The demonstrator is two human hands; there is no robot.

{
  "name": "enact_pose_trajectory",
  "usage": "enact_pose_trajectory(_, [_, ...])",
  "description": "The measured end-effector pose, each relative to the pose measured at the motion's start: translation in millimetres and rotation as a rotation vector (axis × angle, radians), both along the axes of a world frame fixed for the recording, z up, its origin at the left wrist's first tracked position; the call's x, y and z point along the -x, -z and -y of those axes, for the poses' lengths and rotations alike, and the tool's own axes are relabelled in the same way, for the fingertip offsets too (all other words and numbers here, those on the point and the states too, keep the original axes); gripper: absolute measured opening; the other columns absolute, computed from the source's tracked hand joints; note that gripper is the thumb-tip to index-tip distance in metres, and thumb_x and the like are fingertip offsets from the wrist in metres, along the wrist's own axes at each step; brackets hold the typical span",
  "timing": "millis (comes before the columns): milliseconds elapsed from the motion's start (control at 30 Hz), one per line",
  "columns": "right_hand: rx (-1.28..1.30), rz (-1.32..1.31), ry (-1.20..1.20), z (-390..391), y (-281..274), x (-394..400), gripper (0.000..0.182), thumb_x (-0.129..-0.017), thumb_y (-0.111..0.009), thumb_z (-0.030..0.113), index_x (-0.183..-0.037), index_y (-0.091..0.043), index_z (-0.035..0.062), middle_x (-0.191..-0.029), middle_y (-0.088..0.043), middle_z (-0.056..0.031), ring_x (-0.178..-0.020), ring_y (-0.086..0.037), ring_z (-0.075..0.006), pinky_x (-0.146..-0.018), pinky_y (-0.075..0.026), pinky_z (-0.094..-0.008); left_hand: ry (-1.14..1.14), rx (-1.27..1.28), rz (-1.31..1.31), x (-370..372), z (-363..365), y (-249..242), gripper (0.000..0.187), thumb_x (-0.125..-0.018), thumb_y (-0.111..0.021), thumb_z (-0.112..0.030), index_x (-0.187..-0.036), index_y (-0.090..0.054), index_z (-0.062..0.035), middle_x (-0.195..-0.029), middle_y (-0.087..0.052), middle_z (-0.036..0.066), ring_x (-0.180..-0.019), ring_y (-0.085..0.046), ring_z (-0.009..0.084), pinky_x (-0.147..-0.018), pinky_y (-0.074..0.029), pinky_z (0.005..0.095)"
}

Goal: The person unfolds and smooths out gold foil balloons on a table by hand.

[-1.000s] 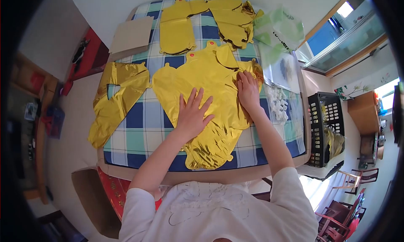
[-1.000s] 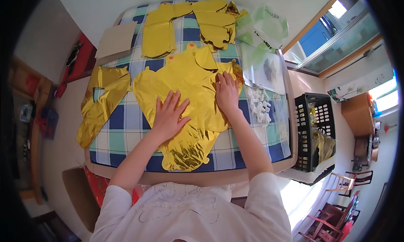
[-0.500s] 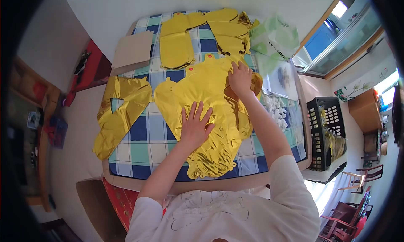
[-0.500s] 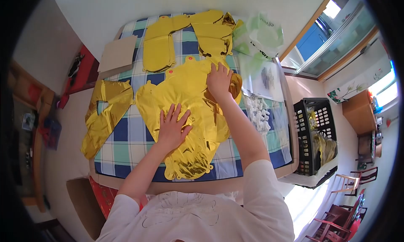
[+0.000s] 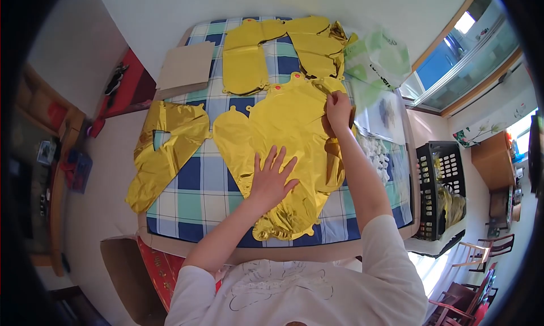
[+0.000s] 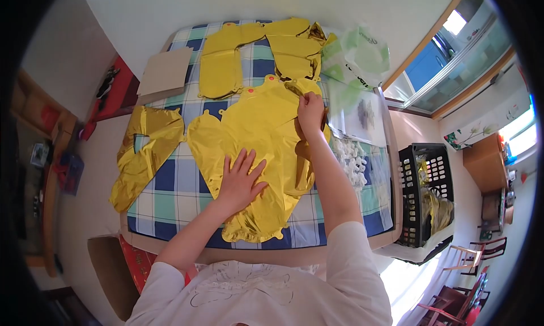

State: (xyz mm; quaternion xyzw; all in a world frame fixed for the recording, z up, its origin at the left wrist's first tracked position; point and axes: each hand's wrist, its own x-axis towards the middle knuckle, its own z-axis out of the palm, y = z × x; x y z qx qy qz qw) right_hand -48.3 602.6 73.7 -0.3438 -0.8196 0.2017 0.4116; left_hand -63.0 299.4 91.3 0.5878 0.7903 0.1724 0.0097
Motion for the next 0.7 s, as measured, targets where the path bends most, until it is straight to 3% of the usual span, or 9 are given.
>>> enact_pose_trajectory(200, [0.173,-0.089,0.022,4,-5,-5,0.012,-0.085,-0.059,0.012,-0.084,-0.055,-0.0003,-0.079,-0.060,-0.0200,-0.075,-0.057,-0.0378,-0.066,-0.045,-0.0431,-0.075,-0.107,0.107,5,15,-15,0.054,-0.087,-0.059,-0.034,-0.135,-0.043,-0.0156,-0.145,-0.030,0.016,-0.137,-0.023,0.0348,-0.107,-0.016,0.0591])
enact_pose_trajectory(300, [0.109,-0.055,0.053,-4,1,-7,0.013,-0.086,-0.057,0.011,-0.084,-0.054,-0.0009,-0.075,-0.060,-0.0203,-0.072,-0.058,-0.0388,-0.065,-0.045,-0.0438,-0.011,-0.033,0.103,-4,43,-13,0.055,-0.086,-0.061,-0.033,-0.135,-0.043,-0.0163,-0.145,-0.030,0.017,-0.136,-0.023,0.0361,-0.107,-0.018,0.0597])
enact_pose_trajectory(400, [0.185,0.032,0.043,-8,2,-8,0.014,-0.084,-0.059,0.012,-0.092,-0.056,0.0004,-0.090,-0.061,-0.0198,-0.083,-0.057,-0.0385,-0.073,-0.046,-0.0440,0.049,0.025,0.085,-17,58,-8,0.053,-0.085,-0.061,-0.034,-0.133,-0.046,-0.0177,-0.144,-0.032,0.015,-0.135,-0.025,0.0357,-0.107,-0.018,0.0600])
enact_pose_trajectory(500, [-0.216,0.009,0.034,24,-22,-11,0.026,-0.080,-0.062,0.012,-0.105,-0.057,0.0036,-0.111,-0.056,-0.0183,-0.100,-0.053,-0.0370,-0.086,-0.044,-0.0431,0.049,0.012,0.072,-21,62,-5,0.050,-0.085,-0.061,-0.033,-0.131,-0.048,-0.0183,-0.142,-0.035,0.013,-0.135,-0.027,0.0351,-0.107,-0.019,0.0597])
enact_pose_trajectory(600, [-0.195,0.359,-0.429,76,-50,-43,0.040,-0.077,-0.064,0.013,-0.115,-0.055,0.0072,-0.124,-0.049,-0.0158,-0.113,-0.046,-0.0352,-0.096,-0.039,-0.0420,0.046,-0.011,0.067,-21,60,-4,0.050,-0.084,-0.062,-0.032,-0.130,-0.048,-0.0182,-0.142,-0.036,0.013,-0.134,-0.028,0.0354,-0.106,-0.019,0.0597])
enact_pose_trajectory(700, [-0.267,0.600,-0.445,119,-55,-91,0.043,-0.079,-0.063,0.017,-0.120,-0.053,0.0100,-0.125,-0.049,-0.0157,-0.118,-0.046,-0.0323,-0.100,-0.036,-0.0464,0.044,-0.013,0.066,-20,61,-4,0.050,-0.084,-0.062,-0.031,-0.130,-0.048,-0.0180,-0.141,-0.037,0.014,-0.134,-0.028,0.0358,-0.106,-0.020,0.0595])
